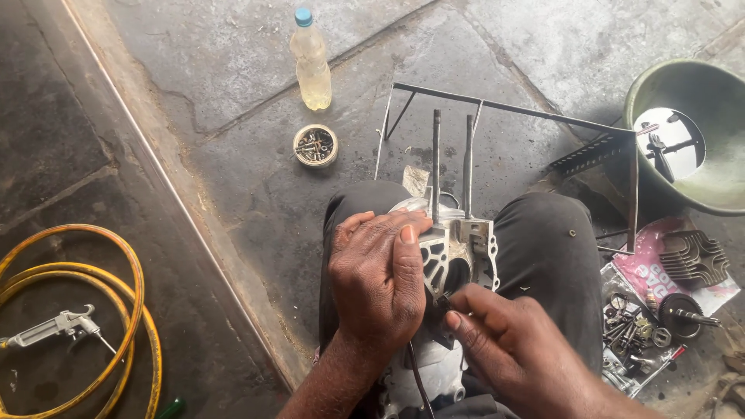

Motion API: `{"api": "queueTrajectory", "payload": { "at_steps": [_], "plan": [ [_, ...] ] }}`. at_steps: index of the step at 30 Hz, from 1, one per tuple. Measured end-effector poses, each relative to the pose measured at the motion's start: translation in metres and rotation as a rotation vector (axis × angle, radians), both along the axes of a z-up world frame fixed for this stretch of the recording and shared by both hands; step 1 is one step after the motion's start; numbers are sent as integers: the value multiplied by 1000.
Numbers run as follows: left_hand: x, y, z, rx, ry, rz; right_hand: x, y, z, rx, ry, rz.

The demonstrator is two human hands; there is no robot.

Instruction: Assembling and inspecting internal components of a motorcycle engine crankcase.

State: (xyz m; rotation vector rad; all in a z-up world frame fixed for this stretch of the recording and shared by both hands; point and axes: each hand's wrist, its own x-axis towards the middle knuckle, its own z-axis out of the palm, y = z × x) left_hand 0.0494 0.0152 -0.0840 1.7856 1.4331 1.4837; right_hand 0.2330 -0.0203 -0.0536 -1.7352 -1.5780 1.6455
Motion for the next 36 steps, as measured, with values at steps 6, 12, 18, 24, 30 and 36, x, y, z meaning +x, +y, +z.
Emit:
{"api": "queueTrajectory", "payload": {
  "at_steps": [6,12,18,24,30,36],
  "plan": [
    [-2,0,0,26,27,8,22,22,-10,458,-149,491],
    [-1,0,-1,22,19,3,26,67,4,872,-502,1272],
    [-3,2,-10,30,-33,-8,51,77,17,1449,-446,1500],
    [-36,-6,22,255,75,-196,78,35,-11,1089,-284,712],
    [-46,1,50,272,647,-565,78,-3,-38,1019,-162,327],
    [-31,11,67,320,843,-735,98,-38,-66,883,-90,205]
  ]
}}
